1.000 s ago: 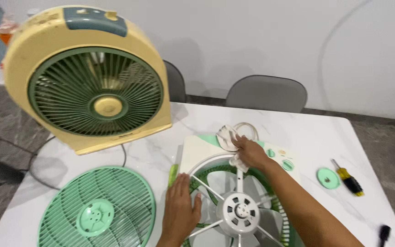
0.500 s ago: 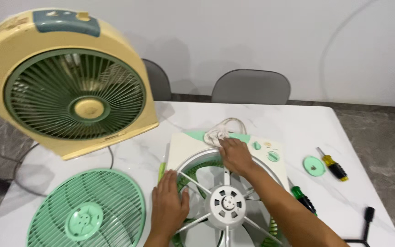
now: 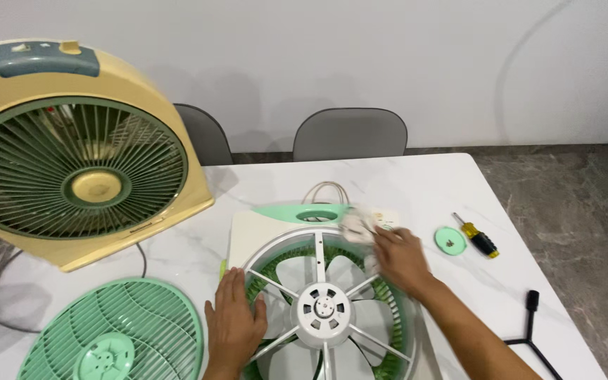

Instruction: The person disassembles a light green and white electric fan on a white table. They use a yellow-handled screwdriver to remove the central cap, then a green-handled screwdriver to remove screws from the front grille. After removing the grille, they wipe the fan blades and the grille with a white cloth.

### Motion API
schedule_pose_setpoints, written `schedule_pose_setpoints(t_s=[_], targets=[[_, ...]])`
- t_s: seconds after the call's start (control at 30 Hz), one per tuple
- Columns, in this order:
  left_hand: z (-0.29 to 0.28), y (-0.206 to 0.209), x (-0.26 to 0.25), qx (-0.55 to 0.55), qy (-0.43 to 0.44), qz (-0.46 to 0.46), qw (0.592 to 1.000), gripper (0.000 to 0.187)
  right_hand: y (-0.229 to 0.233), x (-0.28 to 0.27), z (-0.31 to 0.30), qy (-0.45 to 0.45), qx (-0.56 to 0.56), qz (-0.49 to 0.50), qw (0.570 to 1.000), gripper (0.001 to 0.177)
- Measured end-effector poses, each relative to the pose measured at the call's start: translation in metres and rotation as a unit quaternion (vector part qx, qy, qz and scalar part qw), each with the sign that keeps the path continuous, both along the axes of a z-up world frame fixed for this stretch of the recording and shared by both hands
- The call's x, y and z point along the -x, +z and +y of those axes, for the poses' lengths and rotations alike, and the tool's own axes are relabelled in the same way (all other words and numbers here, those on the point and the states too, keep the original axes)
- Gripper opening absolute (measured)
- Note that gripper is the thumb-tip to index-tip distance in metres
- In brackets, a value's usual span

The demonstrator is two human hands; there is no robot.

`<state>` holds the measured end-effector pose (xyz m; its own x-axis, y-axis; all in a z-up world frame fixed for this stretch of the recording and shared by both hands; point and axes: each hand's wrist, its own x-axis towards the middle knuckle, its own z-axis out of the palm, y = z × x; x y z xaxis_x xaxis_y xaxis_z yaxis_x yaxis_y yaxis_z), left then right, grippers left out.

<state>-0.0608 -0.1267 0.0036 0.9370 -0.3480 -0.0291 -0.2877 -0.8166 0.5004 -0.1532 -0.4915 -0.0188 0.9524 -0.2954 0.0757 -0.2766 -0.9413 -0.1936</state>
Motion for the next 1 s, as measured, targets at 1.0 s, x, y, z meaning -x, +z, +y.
schedule_pose_setpoints(t_s=[1.0], targets=[[-0.080, 0.036, 0.007, -0.152, -0.073, 0.137, 0.976, 0.075, -0.016, -0.064, -0.047, 0.031, -0.066, -0.023, 0.997, 0.041]])
